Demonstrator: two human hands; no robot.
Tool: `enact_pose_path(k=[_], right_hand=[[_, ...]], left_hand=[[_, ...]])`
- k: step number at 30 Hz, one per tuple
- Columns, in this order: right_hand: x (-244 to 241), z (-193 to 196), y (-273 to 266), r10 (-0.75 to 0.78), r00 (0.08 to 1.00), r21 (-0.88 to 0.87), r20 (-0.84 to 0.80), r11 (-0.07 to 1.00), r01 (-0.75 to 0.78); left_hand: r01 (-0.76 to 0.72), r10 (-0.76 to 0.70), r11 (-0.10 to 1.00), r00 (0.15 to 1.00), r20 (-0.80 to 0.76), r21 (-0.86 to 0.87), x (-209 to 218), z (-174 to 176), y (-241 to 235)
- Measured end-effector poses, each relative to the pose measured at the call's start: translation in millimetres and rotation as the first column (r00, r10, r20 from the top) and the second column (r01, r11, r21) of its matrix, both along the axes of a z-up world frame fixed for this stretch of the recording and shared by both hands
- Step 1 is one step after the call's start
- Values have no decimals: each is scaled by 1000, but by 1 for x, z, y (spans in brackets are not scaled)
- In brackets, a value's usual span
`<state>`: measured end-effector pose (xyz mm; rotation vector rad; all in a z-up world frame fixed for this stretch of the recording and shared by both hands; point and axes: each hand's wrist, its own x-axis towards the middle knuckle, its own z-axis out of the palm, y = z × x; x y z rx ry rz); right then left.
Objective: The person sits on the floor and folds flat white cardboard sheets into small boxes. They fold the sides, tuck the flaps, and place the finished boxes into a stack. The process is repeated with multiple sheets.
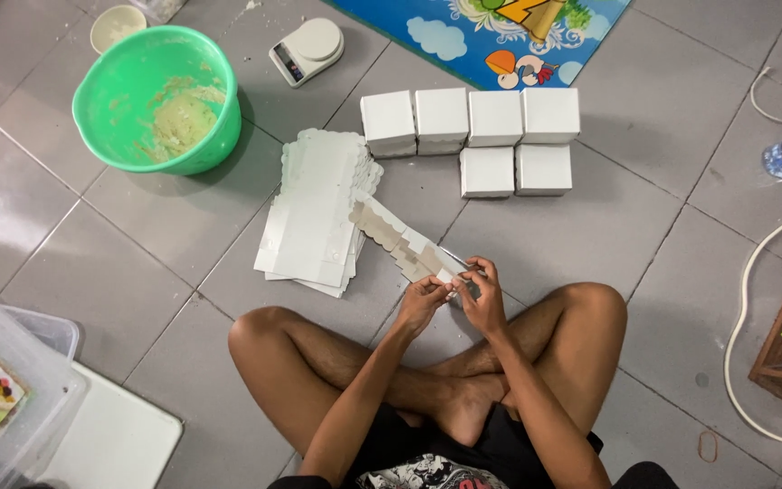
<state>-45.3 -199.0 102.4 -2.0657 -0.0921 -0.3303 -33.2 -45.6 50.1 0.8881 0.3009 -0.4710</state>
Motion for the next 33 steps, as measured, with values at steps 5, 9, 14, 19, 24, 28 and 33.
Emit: enact_pose_path(k=[5, 9, 14, 19, 24, 28, 33], right_hand=[[-1, 15, 8, -33, 999, -97, 7, 995, 34], [2, 12, 11, -15, 994, -209, 110, 977, 38], [3, 19, 17, 19, 977, -196, 212, 980, 24], [4, 17, 13, -22, 957, -198, 290, 977, 83], [1, 23, 13, -66, 958, -108, 279, 989, 100], [1, 15, 17, -29, 953, -161, 301, 984, 80], [6, 43, 22, 78, 946, -248, 313, 969, 2]], left_hand=[[-43, 42, 997, 999, -30, -65, 2, -9, -2], [-120, 108, 983, 990, -88, -137, 5, -11, -1], [-140, 124, 975, 987, -99, -175, 7, 0, 3], [-105, 86, 978, 990, -112, -178, 5, 19, 1], [32, -33, 974, 999, 3, -223, 4, 10, 2], [-2, 3, 981, 1000, 2, -193, 7, -39, 1], [-68, 65, 978, 998, -22, -195, 7, -64, 4]])
